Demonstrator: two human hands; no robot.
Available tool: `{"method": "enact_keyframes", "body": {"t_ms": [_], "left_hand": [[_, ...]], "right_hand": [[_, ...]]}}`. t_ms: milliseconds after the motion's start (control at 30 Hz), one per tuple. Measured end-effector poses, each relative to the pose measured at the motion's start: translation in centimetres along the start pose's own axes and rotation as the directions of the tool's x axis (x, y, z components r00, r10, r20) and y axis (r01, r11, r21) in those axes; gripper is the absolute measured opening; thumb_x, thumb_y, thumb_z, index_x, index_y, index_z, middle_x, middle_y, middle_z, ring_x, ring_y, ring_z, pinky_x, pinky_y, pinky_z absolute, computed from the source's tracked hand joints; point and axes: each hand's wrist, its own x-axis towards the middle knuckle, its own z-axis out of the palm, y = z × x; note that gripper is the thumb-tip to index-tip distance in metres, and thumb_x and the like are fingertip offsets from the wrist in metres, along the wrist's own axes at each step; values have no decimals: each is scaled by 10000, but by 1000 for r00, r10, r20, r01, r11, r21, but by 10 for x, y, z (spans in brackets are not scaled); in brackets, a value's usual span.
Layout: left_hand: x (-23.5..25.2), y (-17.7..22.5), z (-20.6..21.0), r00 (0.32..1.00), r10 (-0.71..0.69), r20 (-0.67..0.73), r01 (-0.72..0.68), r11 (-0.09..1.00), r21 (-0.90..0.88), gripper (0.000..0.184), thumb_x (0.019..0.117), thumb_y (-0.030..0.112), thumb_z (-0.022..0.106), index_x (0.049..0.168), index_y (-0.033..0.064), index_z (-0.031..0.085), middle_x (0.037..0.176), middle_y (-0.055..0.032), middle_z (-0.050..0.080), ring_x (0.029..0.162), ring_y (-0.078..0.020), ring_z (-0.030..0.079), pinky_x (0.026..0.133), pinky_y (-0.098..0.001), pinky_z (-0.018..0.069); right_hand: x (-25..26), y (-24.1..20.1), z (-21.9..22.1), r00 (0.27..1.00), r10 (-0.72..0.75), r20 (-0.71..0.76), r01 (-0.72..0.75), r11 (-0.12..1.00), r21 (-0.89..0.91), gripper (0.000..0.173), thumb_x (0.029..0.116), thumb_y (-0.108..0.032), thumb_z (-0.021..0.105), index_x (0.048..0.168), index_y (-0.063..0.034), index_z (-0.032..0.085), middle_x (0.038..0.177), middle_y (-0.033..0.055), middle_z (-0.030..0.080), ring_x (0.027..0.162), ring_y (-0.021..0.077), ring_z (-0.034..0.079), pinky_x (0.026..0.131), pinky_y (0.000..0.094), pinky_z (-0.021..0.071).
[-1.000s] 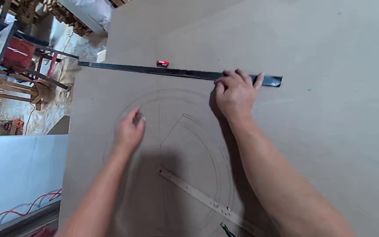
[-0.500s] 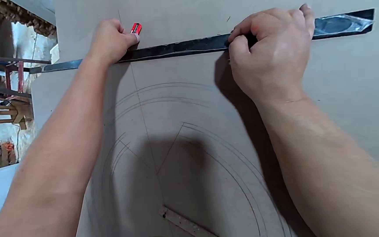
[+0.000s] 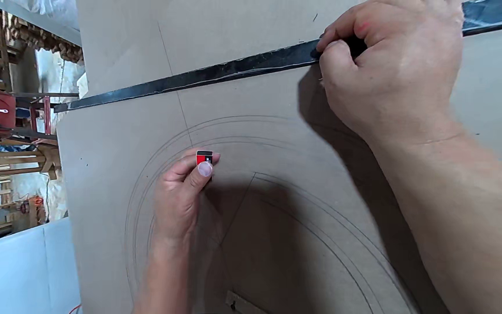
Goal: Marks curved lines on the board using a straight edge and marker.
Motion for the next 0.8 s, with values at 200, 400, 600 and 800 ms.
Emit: {"method": "enact_keyframes", "body": {"t_ms": [200,400,600,800], "left_hand": [[-4,5,7,1000,17,0,-17,990,140,205,933,183,764,1099,68,728,913,-95,721,702,-116,659,630,-248,572],[-12,2,16,988,28,152,-102,857,505,253,950,147,665,1198,163,617,764,-12,679,530,-114,580,450,-237,485],[-8,-3,18,896,213,389,-432,619,656,215,1024,163,598,1191,81,706,1049,9,735,874,-50,700,733,-219,612],[-5,-4,34,833,356,424,-543,378,750,193,1007,133,612,1140,52,726,920,-12,716,816,-81,655,705,-245,555]], "right_hand": [[0,-1,1,1000,24,-5,-24,1000,-6,332,996,-329,453,1015,-175,747,1114,43,742,1206,254,626,1138,554,321],[0,-2,0,998,64,-13,-63,998,26,315,985,-325,465,951,-199,752,996,10,744,1075,211,652,995,520,400],[0,-3,2,997,60,-44,-58,998,36,294,983,-290,474,874,-201,732,846,-13,716,894,168,666,820,486,427],[0,-3,2,996,66,-60,-63,997,50,284,976,-279,478,881,-197,734,807,-14,699,850,168,659,786,475,425]]}}
